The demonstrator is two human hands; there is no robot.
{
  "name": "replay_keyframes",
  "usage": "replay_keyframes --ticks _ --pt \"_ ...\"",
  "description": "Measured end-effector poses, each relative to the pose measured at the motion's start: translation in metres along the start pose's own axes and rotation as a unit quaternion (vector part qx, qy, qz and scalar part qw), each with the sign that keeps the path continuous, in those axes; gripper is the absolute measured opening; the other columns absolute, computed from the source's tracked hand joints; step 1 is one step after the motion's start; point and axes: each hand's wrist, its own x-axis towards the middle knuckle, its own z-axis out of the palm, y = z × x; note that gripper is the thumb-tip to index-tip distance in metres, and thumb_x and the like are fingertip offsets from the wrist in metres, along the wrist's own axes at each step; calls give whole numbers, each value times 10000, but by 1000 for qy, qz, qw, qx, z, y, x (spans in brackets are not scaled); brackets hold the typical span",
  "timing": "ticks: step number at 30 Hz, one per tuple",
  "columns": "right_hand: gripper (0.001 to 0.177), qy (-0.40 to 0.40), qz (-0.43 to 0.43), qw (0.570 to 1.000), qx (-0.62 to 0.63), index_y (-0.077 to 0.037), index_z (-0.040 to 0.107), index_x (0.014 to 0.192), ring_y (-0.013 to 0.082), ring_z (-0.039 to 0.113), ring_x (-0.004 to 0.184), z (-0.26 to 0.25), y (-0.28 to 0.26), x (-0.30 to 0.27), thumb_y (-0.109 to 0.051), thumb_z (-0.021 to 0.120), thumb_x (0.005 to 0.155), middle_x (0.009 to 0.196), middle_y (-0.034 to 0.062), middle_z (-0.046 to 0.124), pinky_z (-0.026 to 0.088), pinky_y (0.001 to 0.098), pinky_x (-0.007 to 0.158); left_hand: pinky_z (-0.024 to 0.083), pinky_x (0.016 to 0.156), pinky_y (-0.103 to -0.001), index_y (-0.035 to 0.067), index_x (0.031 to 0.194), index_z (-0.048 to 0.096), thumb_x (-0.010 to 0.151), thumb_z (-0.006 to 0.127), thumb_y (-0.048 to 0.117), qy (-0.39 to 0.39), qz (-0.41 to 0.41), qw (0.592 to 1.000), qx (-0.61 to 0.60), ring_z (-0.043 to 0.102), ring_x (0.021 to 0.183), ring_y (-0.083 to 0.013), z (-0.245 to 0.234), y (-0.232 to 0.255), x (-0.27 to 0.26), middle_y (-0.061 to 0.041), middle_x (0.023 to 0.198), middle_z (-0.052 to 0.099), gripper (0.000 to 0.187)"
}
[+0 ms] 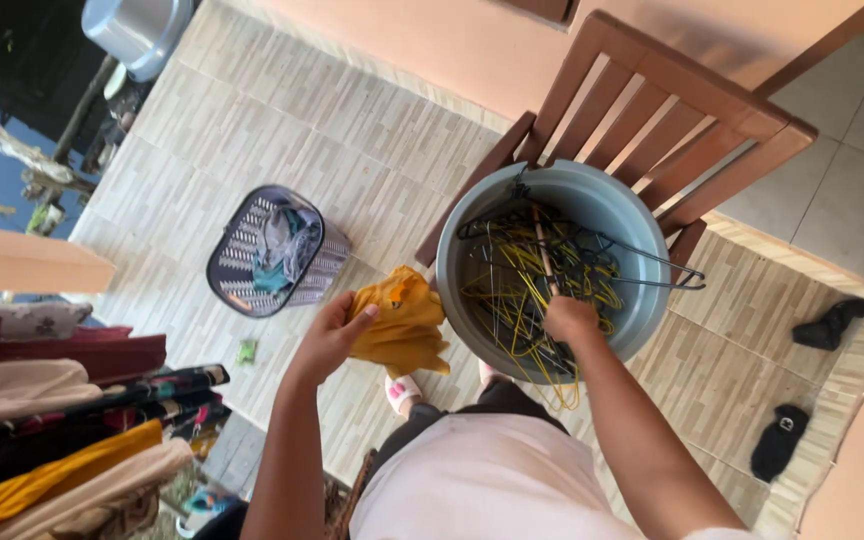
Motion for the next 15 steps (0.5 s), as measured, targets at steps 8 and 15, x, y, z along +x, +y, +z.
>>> replay_keyframes --ticks 8,15 --pt "271 68 4 993 101 -97 763 1063 387 710 1055 -92 29 -61 -283 637 912 1095 206 746 551 471 924 531 791 -257 5 1162 650 983 631 300 -22 -8 999 27 658 891 -79 -21 19 -8 -34 1005 728 345" --pt "269 154 -15 976 153 -77 741 1042 366 729 944 -129 33 -113 -310 631 967 980 200 768 561 453 854 543 733 -268 12 1124 642 982 620 316 -21 -14 998 58 664 837 -102 -28 30 -18 -54 956 722 336"
